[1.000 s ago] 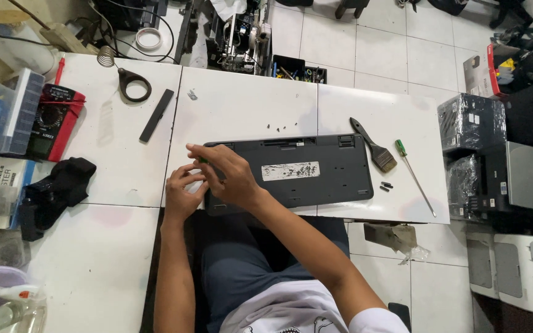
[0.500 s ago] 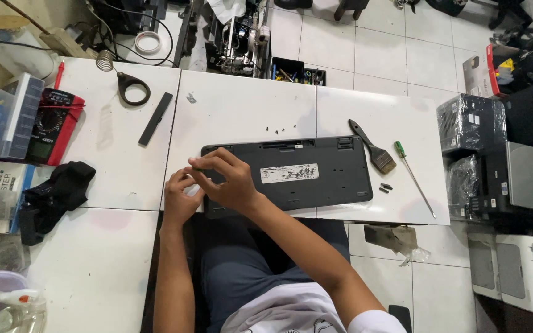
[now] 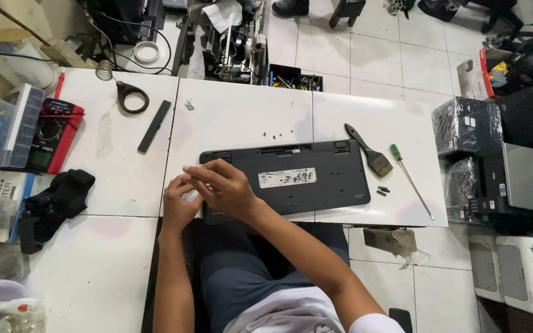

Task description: Removing the screws from the back of a keyboard case to disassemble it using a screwdriver.

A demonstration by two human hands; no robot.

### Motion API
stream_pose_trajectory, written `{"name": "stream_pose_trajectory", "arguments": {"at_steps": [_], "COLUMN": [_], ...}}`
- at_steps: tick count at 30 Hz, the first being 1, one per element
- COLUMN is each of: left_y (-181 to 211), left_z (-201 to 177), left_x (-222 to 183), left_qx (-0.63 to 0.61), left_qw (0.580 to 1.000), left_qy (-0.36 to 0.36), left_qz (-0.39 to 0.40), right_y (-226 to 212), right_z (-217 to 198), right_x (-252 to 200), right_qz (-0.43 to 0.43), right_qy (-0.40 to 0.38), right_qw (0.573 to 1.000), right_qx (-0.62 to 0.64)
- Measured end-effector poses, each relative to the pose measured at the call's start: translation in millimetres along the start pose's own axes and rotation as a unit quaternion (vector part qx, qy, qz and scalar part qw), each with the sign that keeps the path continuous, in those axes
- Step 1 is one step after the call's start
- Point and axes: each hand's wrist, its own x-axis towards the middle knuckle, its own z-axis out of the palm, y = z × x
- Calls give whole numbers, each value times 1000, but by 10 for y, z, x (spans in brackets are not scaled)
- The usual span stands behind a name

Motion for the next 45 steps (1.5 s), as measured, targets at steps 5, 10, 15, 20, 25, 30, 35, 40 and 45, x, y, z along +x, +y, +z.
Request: {"name": "stream_pose_trajectory", "arguments": {"at_steps": [5, 10, 15, 20, 25, 30, 35, 40, 45], "left_y": [160, 184, 739, 583, 613, 688, 512, 722, 837], "left_z": [-92, -96, -267, -90, -65, -33, 82, -7, -379], "left_x": [44, 35, 128, 68, 154, 232, 305, 398, 484], "left_qx": [-5, 16, 226, 287, 343, 368, 379, 346, 194], "left_qw": [999, 999, 970, 951, 927, 913, 906, 914, 951], "left_qy": [-29, -31, -93, -105, -139, -170, -183, -200, -145], "left_qz": [-30, -32, -18, -47, -64, -50, -39, -74, -192], "right_y": [-38, 37, 1, -118, -85, -225, -15, 166, 96], "right_z": [-106, -95, -210, -370, -505, -765, -1116, -1340, -1409], "right_x": [145, 44, 52, 134, 5, 147, 59, -78, -129], "right_qz": [27, 27, 84, 81, 81, 95, 98, 109, 153], "right_qy": [-52, -9, -39, -51, -30, 27, 51, 78, 72], "right_qw": [996, 999, 992, 990, 991, 992, 989, 986, 977], "right_qx": [61, 30, 83, 103, 99, 79, 97, 95, 127]}}
